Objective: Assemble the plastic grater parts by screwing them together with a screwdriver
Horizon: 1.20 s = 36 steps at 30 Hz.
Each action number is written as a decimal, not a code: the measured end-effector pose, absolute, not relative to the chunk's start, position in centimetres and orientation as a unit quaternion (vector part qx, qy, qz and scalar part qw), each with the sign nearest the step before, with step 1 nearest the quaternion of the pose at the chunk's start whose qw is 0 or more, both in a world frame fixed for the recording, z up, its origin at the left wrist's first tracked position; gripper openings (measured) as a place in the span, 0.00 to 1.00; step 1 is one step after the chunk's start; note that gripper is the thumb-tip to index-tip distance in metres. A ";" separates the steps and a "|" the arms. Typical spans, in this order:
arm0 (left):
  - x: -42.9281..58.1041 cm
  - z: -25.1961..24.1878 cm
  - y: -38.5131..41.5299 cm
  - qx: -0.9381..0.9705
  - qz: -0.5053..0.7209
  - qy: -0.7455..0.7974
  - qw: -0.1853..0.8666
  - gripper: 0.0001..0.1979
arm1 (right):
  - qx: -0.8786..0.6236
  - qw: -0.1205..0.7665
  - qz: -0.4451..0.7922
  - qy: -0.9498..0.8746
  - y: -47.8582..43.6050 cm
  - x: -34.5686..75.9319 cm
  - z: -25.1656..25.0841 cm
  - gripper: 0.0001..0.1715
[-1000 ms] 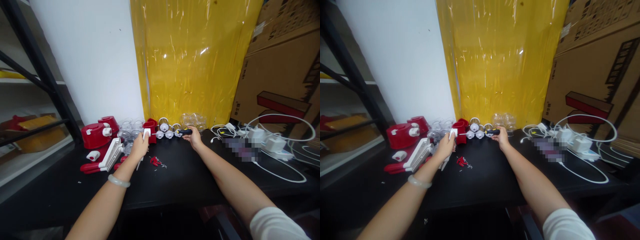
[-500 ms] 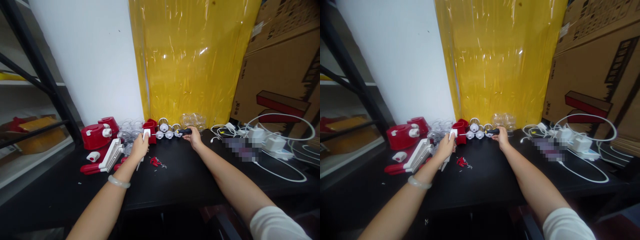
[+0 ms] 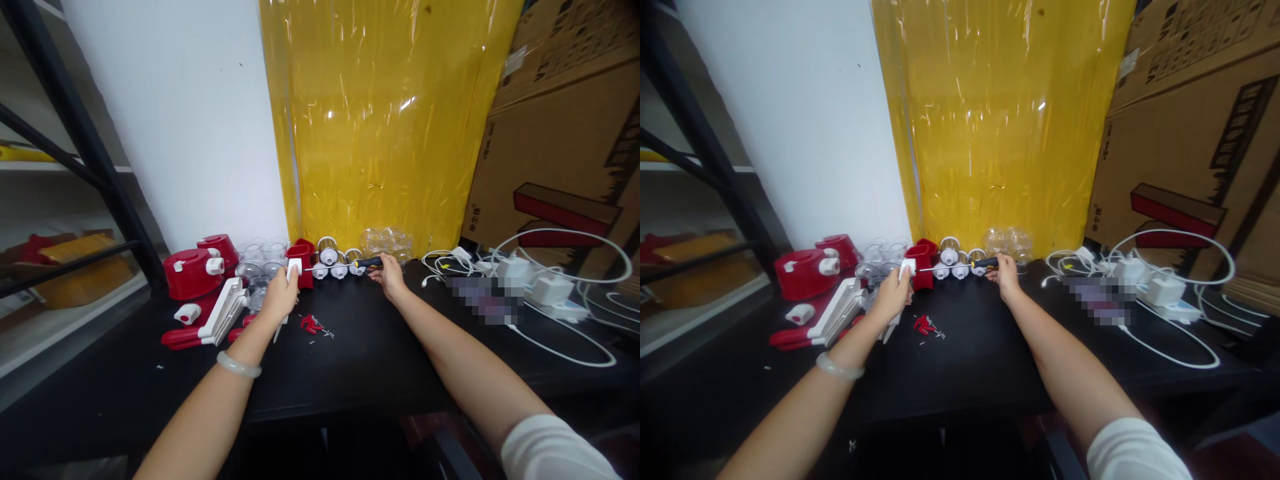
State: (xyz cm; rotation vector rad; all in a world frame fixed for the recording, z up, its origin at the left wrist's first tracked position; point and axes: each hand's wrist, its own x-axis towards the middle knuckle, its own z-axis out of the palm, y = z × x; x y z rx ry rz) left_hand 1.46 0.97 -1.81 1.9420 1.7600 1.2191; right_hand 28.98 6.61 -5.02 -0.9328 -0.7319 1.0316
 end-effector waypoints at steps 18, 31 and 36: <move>1.5 -1.9 1.0 0.668 0.400 0.616 0.118 0.20 | -0.475 0.708 0.383 -0.355 6.4 28.8 -5.0 0.13; 1.4 -1.9 1.1 0.663 0.397 0.624 0.117 0.21 | -0.415 0.730 0.437 -0.323 6.0 28.7 -4.3 0.12; 1.6 -1.7 0.9 0.660 0.411 0.613 0.141 0.19 | -0.424 0.726 0.435 -0.322 6.0 28.7 -4.4 0.10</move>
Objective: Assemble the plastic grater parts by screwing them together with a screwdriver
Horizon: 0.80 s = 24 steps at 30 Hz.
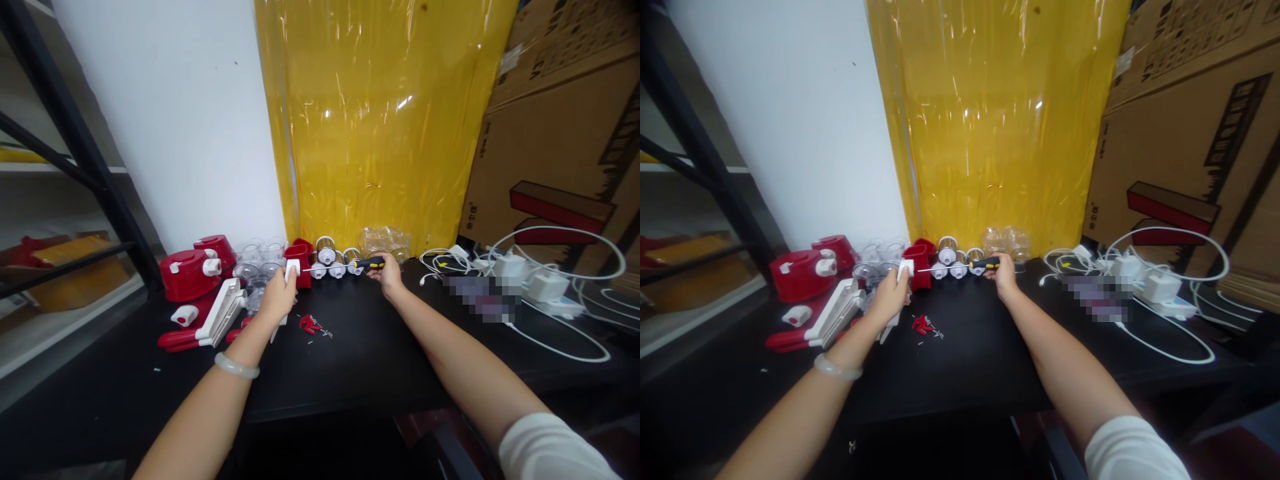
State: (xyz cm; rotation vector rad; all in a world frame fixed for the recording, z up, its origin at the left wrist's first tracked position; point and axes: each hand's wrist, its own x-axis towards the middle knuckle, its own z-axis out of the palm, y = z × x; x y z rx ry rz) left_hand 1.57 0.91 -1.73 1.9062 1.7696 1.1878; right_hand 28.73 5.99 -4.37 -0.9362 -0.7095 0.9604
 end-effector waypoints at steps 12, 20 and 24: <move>1.6 -1.7 0.8 0.666 0.419 0.604 0.126 0.20 | -0.437 0.716 0.436 -0.326 6.5 28.9 -4.8 0.06; 1.6 -1.7 0.8 0.667 0.433 0.592 0.135 0.19 | -0.442 0.722 0.428 -0.315 7.0 29.0 -5.1 0.06; 1.7 -1.7 0.8 0.663 0.434 0.593 0.142 0.18 | -0.442 0.725 0.416 -0.324 7.3 29.2 -5.5 0.09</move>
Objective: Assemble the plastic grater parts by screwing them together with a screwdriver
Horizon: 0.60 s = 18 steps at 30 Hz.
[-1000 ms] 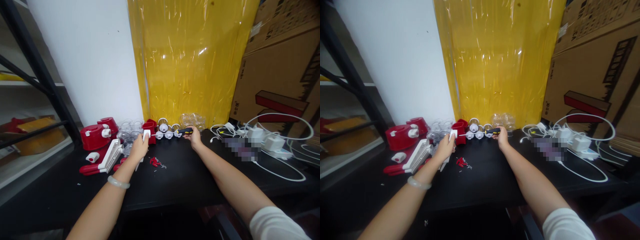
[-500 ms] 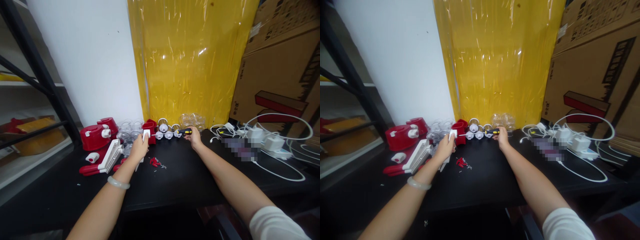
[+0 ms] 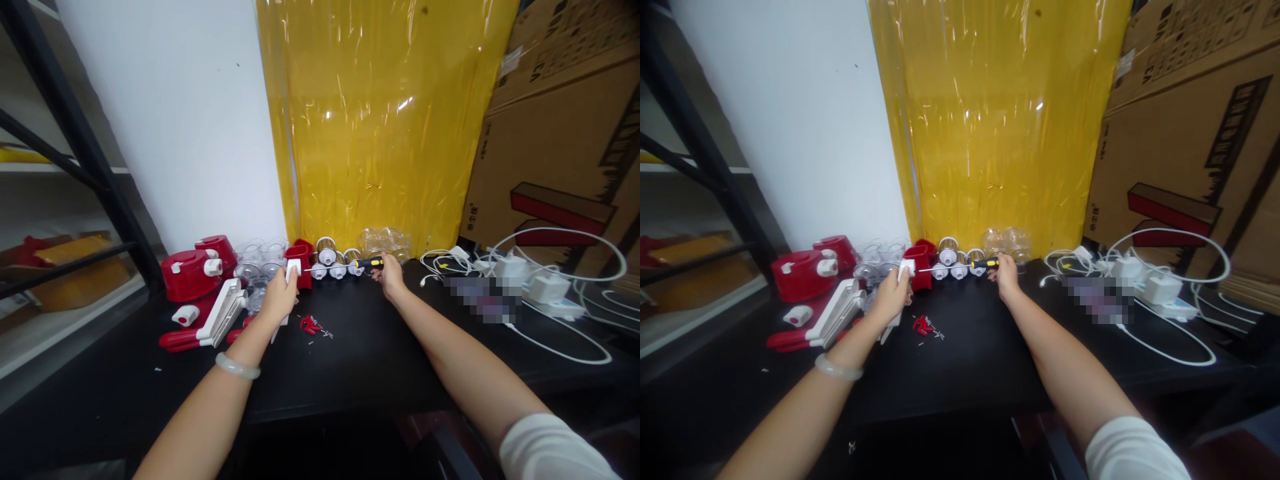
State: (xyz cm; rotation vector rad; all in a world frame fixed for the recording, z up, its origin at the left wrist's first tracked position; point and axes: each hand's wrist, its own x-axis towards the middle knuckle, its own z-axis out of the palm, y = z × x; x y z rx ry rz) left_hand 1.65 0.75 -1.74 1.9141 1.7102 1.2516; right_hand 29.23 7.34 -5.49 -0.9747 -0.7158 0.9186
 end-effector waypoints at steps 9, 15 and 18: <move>1.5 -2.0 0.9 0.667 0.432 0.590 0.148 0.18 | -0.451 0.728 0.385 -0.342 7.1 29.3 -5.6 0.20; 1.6 -2.0 0.8 0.670 0.429 0.588 0.146 0.19 | -0.467 0.718 0.379 -0.351 6.5 29.1 -5.2 0.20; 1.6 -1.8 0.6 0.668 0.424 0.595 0.141 0.19 | -0.465 0.705 0.423 -0.328 6.4 28.9 -4.8 0.16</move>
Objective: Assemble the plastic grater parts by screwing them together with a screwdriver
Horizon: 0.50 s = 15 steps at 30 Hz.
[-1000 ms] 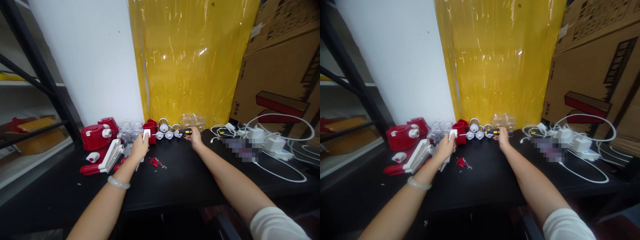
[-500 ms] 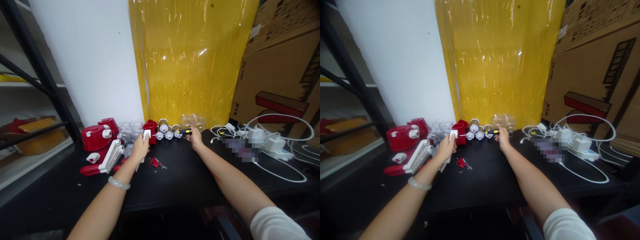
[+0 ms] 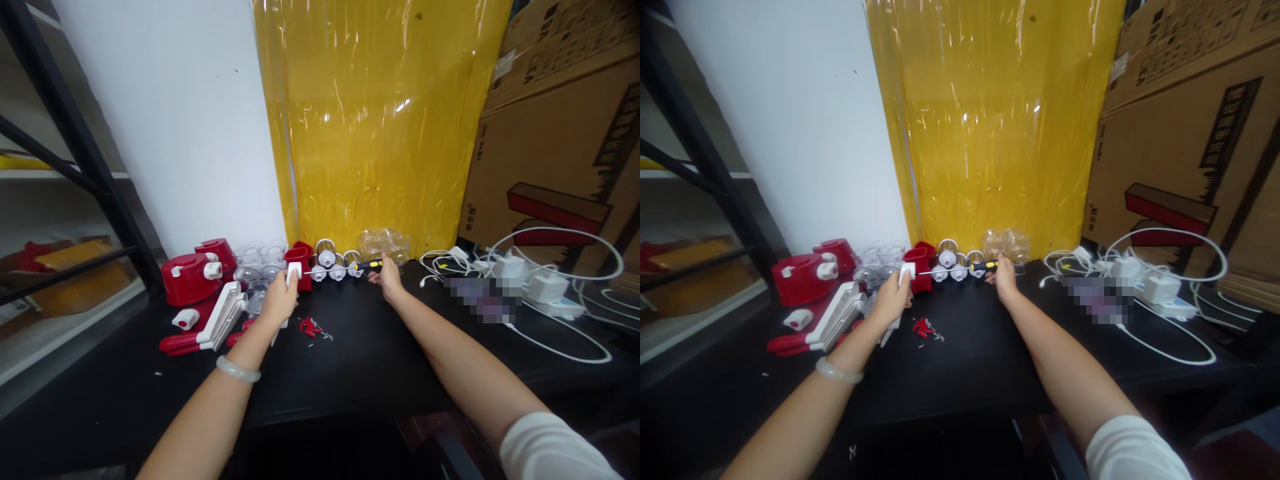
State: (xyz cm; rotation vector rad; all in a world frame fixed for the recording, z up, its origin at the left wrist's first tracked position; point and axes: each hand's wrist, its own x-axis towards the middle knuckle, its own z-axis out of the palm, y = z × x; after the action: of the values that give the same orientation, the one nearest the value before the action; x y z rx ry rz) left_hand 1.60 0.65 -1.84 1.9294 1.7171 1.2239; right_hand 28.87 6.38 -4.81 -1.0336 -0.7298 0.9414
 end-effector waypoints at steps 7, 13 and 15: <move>1.6 -1.7 0.6 0.661 0.429 0.600 0.138 0.20 | -0.404 0.695 0.511 -0.304 6.4 28.9 -4.7 0.13; 1.7 -1.6 0.6 0.663 0.428 0.598 0.143 0.19 | -0.408 0.701 0.496 -0.309 6.4 29.0 -4.8 0.12; 1.7 -1.7 0.6 0.662 0.430 0.596 0.145 0.19 | -0.409 0.705 0.489 -0.312 6.4 29.0 -4.7 0.10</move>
State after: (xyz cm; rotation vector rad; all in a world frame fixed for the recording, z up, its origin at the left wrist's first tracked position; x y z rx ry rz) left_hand 1.69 0.63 -1.69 1.9083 1.7185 1.2388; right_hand 29.00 6.41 -4.74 -0.9085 -0.6940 1.0878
